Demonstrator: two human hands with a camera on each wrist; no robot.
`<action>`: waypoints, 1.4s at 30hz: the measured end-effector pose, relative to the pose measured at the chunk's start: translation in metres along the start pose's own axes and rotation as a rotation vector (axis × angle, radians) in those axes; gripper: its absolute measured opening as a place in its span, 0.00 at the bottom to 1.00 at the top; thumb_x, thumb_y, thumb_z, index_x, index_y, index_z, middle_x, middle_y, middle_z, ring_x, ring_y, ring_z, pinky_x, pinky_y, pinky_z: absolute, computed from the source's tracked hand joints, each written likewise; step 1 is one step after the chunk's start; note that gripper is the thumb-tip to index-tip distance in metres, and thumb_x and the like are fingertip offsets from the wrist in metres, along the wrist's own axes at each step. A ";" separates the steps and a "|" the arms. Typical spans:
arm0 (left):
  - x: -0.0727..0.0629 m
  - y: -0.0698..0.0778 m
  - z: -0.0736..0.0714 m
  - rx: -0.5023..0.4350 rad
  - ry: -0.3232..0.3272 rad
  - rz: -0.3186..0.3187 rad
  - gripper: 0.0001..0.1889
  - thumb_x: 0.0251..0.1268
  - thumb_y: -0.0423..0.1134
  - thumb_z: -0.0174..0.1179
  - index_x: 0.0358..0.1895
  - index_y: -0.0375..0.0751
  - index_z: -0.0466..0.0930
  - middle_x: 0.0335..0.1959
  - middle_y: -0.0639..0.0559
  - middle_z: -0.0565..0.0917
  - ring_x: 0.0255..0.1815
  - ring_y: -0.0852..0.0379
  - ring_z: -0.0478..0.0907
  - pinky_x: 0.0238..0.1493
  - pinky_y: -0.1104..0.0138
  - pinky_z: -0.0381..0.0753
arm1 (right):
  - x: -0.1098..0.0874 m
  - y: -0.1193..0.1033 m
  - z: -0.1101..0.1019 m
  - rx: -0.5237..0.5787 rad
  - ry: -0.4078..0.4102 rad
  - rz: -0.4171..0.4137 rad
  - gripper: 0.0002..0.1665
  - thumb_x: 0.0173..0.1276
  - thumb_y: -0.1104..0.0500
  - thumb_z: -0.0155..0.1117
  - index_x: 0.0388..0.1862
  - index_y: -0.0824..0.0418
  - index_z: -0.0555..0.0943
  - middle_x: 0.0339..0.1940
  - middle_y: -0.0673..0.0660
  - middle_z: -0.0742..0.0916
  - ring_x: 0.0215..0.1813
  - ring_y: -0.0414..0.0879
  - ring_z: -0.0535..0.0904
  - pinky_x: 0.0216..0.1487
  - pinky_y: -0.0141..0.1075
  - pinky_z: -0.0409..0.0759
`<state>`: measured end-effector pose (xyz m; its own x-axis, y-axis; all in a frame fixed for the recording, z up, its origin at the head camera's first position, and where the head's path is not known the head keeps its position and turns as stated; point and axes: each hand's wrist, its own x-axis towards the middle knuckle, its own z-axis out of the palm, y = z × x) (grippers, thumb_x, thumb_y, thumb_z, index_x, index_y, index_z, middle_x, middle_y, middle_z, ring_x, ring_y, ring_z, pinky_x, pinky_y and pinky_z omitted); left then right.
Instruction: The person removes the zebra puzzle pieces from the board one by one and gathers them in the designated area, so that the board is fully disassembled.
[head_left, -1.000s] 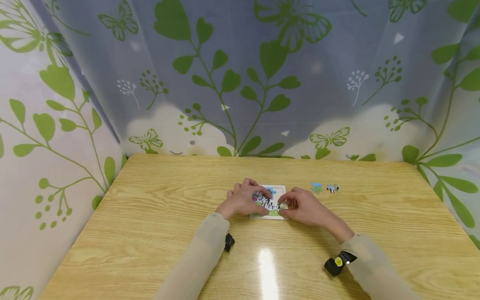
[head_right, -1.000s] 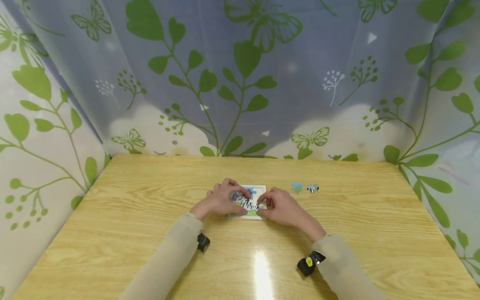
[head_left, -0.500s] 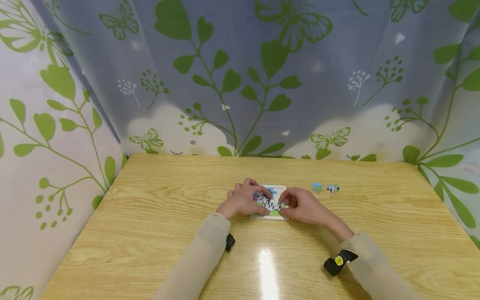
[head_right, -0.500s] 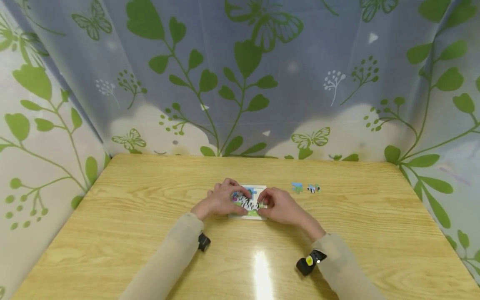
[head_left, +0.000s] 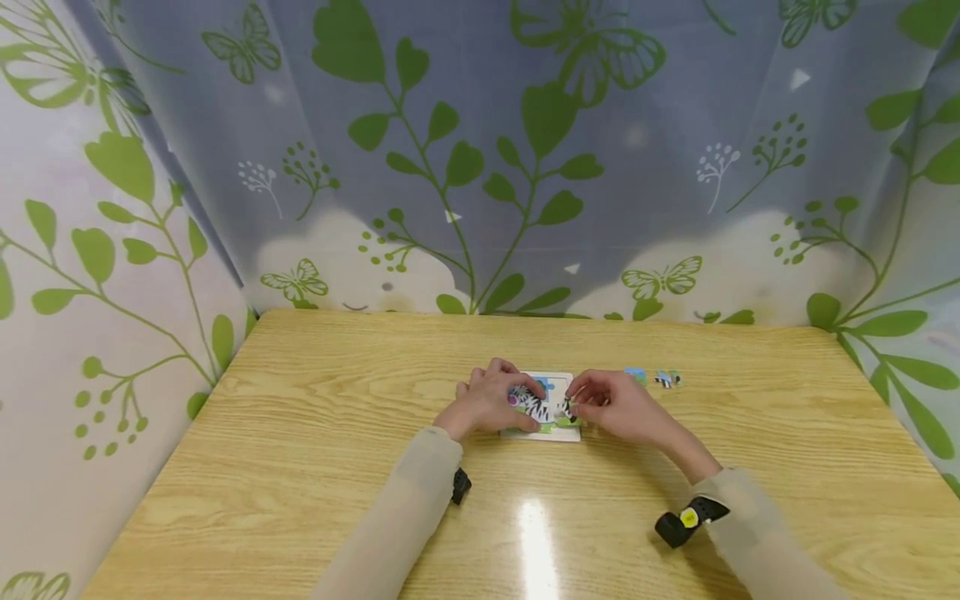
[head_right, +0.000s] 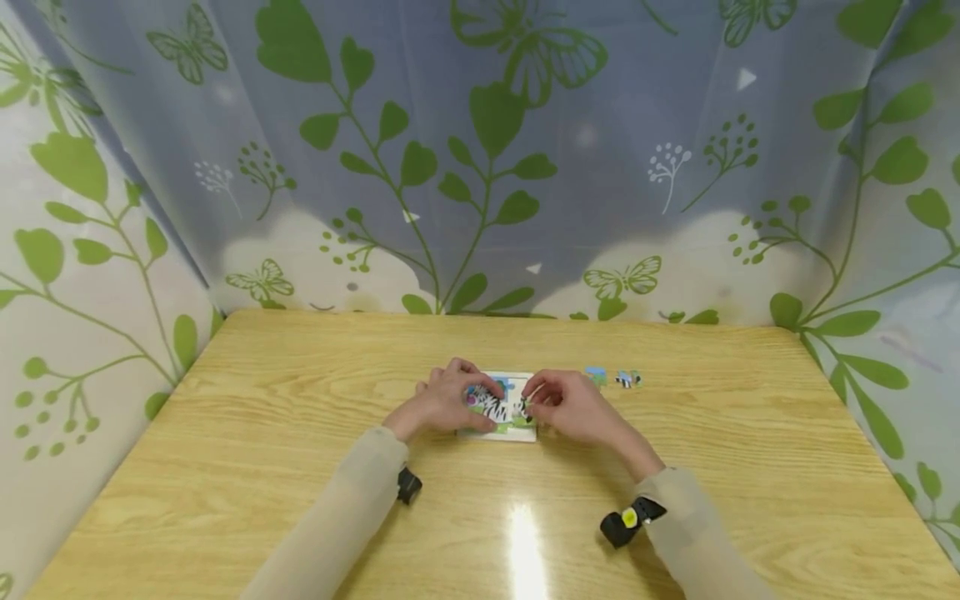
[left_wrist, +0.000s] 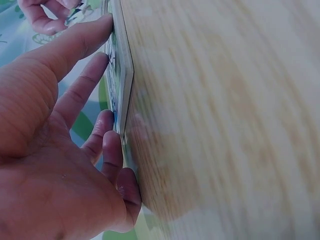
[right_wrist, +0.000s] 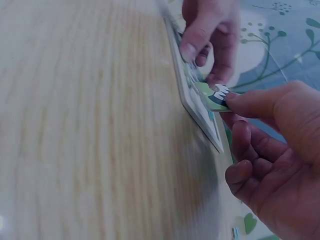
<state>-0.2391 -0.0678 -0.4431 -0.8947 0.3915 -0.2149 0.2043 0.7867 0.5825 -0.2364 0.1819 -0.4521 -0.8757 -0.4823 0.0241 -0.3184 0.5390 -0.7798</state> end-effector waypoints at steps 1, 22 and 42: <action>0.000 0.000 0.000 0.002 0.001 0.001 0.19 0.59 0.54 0.74 0.54 0.69 0.83 0.70 0.51 0.65 0.63 0.43 0.61 0.52 0.51 0.58 | -0.001 0.001 -0.002 0.004 0.009 0.001 0.08 0.71 0.63 0.67 0.47 0.58 0.84 0.37 0.55 0.88 0.33 0.42 0.81 0.32 0.34 0.78; -0.002 0.000 0.002 -0.013 -0.007 0.009 0.19 0.59 0.53 0.73 0.54 0.68 0.84 0.71 0.51 0.65 0.62 0.42 0.61 0.50 0.53 0.56 | -0.041 0.037 -0.050 -0.047 0.278 0.079 0.11 0.73 0.61 0.66 0.52 0.60 0.85 0.40 0.61 0.89 0.33 0.45 0.81 0.30 0.33 0.77; 0.000 -0.001 0.000 -0.011 -0.003 0.011 0.19 0.59 0.54 0.73 0.54 0.70 0.83 0.71 0.52 0.65 0.61 0.42 0.61 0.49 0.53 0.56 | -0.067 0.086 -0.100 -0.126 0.409 0.158 0.13 0.75 0.59 0.64 0.53 0.63 0.84 0.36 0.51 0.89 0.32 0.37 0.82 0.31 0.30 0.77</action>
<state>-0.2393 -0.0682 -0.4439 -0.8912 0.4018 -0.2106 0.2099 0.7768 0.5938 -0.2409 0.3294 -0.4584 -0.9804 -0.0885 0.1759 -0.1888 0.6763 -0.7120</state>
